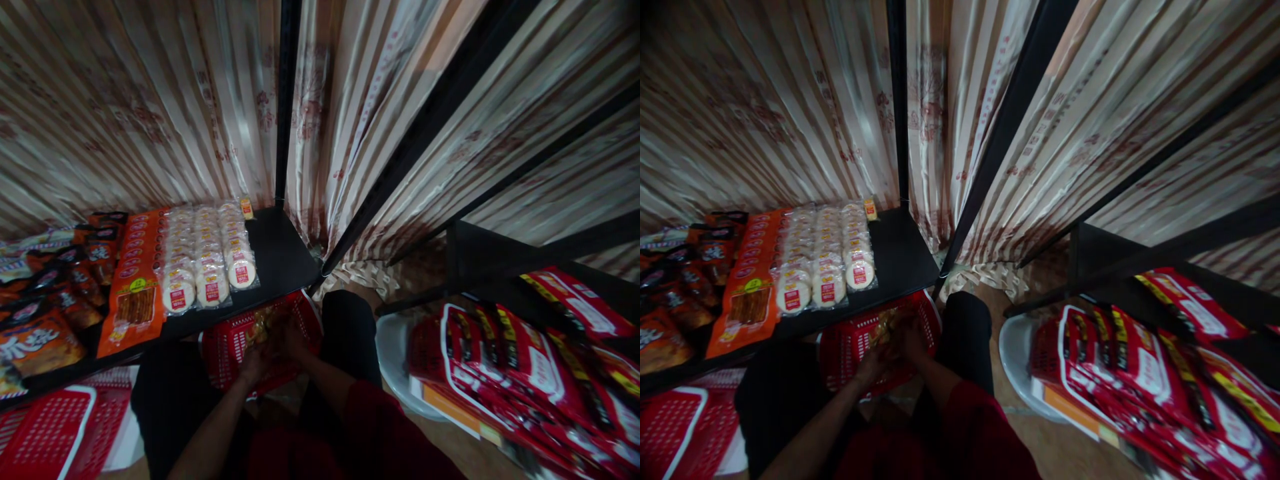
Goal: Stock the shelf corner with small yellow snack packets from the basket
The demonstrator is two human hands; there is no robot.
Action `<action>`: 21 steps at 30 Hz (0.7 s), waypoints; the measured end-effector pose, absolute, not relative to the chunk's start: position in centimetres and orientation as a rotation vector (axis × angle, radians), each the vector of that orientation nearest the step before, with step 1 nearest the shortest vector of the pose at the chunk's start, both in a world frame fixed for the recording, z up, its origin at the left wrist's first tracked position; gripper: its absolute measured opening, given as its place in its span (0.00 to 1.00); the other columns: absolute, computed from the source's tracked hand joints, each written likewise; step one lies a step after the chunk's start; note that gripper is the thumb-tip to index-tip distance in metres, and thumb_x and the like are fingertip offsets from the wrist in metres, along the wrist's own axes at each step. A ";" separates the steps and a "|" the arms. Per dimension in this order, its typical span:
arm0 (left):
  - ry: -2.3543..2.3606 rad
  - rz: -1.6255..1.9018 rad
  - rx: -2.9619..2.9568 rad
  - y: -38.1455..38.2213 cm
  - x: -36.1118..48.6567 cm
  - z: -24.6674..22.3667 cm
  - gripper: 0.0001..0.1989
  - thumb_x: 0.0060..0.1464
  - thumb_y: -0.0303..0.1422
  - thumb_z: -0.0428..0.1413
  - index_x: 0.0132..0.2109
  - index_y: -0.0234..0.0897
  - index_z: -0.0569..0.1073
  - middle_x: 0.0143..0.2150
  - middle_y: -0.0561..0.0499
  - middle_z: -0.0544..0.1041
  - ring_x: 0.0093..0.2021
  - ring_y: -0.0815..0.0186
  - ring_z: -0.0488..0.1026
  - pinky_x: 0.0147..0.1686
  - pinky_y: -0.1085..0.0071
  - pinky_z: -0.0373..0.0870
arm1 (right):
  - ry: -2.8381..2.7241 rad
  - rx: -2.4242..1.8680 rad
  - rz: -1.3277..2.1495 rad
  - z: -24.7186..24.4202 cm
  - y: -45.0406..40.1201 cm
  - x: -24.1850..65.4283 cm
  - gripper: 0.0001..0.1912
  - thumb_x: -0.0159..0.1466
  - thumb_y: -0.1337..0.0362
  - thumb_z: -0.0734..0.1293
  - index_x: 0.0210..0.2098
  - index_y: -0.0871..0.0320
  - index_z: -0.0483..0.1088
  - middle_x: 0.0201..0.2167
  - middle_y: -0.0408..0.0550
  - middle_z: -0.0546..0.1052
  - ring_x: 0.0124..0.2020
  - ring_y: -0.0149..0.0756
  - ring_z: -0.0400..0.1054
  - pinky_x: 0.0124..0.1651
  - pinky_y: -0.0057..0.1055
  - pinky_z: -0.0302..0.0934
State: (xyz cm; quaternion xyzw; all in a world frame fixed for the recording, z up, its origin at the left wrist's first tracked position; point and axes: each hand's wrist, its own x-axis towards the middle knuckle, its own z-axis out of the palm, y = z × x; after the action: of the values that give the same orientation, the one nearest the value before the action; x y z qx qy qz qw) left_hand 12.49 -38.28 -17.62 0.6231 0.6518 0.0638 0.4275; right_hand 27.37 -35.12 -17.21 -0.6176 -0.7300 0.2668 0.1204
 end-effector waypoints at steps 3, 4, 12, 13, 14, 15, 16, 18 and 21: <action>1.648 0.131 1.741 -38.1 12.7 -17.2 0.17 0.53 0.29 0.47 0.47 0.33 0.73 0.48 0.42 0.75 0.54 0.60 0.67 0.55 0.65 0.59 | -2.103 -1.992 0.904 -16.5 -34.9 27.3 0.17 0.64 0.62 0.55 0.45 0.59 0.71 0.47 0.56 0.74 0.44 0.40 0.69 0.45 0.34 0.62; 1.651 0.121 1.759 -38.1 12.7 -17.2 0.17 0.54 0.29 0.46 0.46 0.32 0.74 0.47 0.42 0.75 0.53 0.60 0.67 0.55 0.65 0.59 | -2.078 -2.033 0.954 -16.3 -34.9 27.2 0.17 0.64 0.61 0.55 0.45 0.59 0.71 0.45 0.55 0.74 0.43 0.39 0.70 0.43 0.33 0.62; 1.576 0.279 1.590 -38.3 12.6 -17.9 0.22 0.51 0.33 0.51 0.53 0.29 0.68 0.53 0.39 0.72 0.55 0.59 0.67 0.55 0.65 0.60 | -1.973 -2.062 1.080 -15.1 -34.6 27.4 0.18 0.65 0.59 0.56 0.41 0.61 0.73 0.40 0.54 0.77 0.40 0.37 0.71 0.40 0.27 0.60; 1.564 0.299 1.559 -38.4 12.7 -17.9 0.23 0.51 0.34 0.51 0.54 0.30 0.67 0.53 0.39 0.72 0.54 0.59 0.67 0.55 0.65 0.61 | -1.965 -2.058 1.081 -15.0 -34.6 27.4 0.18 0.65 0.59 0.56 0.42 0.61 0.73 0.41 0.54 0.77 0.40 0.37 0.71 0.40 0.27 0.60; 1.551 0.321 1.529 -38.5 12.8 -17.8 0.23 0.52 0.35 0.50 0.54 0.30 0.67 0.53 0.40 0.72 0.54 0.60 0.68 0.54 0.65 0.62 | -1.957 -2.054 1.080 -14.9 -34.6 27.4 0.18 0.65 0.59 0.56 0.42 0.62 0.72 0.41 0.55 0.76 0.41 0.37 0.71 0.40 0.28 0.60; 1.538 0.345 1.507 -38.6 12.9 -17.7 0.24 0.52 0.35 0.50 0.55 0.30 0.66 0.53 0.40 0.72 0.53 0.60 0.68 0.53 0.65 0.63 | -1.950 -2.053 1.078 -14.8 -34.7 27.5 0.18 0.65 0.59 0.56 0.42 0.62 0.72 0.41 0.55 0.76 0.41 0.37 0.71 0.41 0.28 0.60; 1.528 0.368 1.496 -38.6 13.0 -17.6 0.24 0.52 0.36 0.50 0.55 0.31 0.66 0.53 0.41 0.72 0.54 0.60 0.68 0.53 0.65 0.63 | -1.945 -2.050 1.074 -14.7 -34.7 27.5 0.18 0.65 0.59 0.56 0.42 0.62 0.72 0.41 0.56 0.76 0.41 0.37 0.71 0.41 0.28 0.60; 1.506 0.420 1.503 -38.8 13.1 -17.3 0.25 0.50 0.35 0.51 0.56 0.31 0.65 0.55 0.41 0.71 0.55 0.60 0.67 0.55 0.64 0.62 | -1.938 -2.055 1.061 -14.4 -34.8 27.5 0.18 0.64 0.58 0.56 0.41 0.62 0.73 0.41 0.56 0.76 0.41 0.38 0.71 0.41 0.28 0.60; 1.466 0.500 1.544 -38.9 13.2 -17.1 0.26 0.47 0.33 0.53 0.56 0.34 0.66 0.56 0.43 0.70 0.57 0.60 0.65 0.58 0.62 0.59 | -1.920 -2.085 1.054 -14.1 -34.9 27.6 0.18 0.63 0.57 0.58 0.39 0.62 0.73 0.38 0.55 0.77 0.40 0.38 0.71 0.40 0.28 0.60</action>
State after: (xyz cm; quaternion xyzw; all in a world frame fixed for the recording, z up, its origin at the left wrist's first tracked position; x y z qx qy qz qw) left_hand 13.16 -38.87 -17.07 0.6269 0.5955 0.2029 0.4595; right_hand 27.55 -34.92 -14.06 -0.6883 -0.6338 0.3480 0.0590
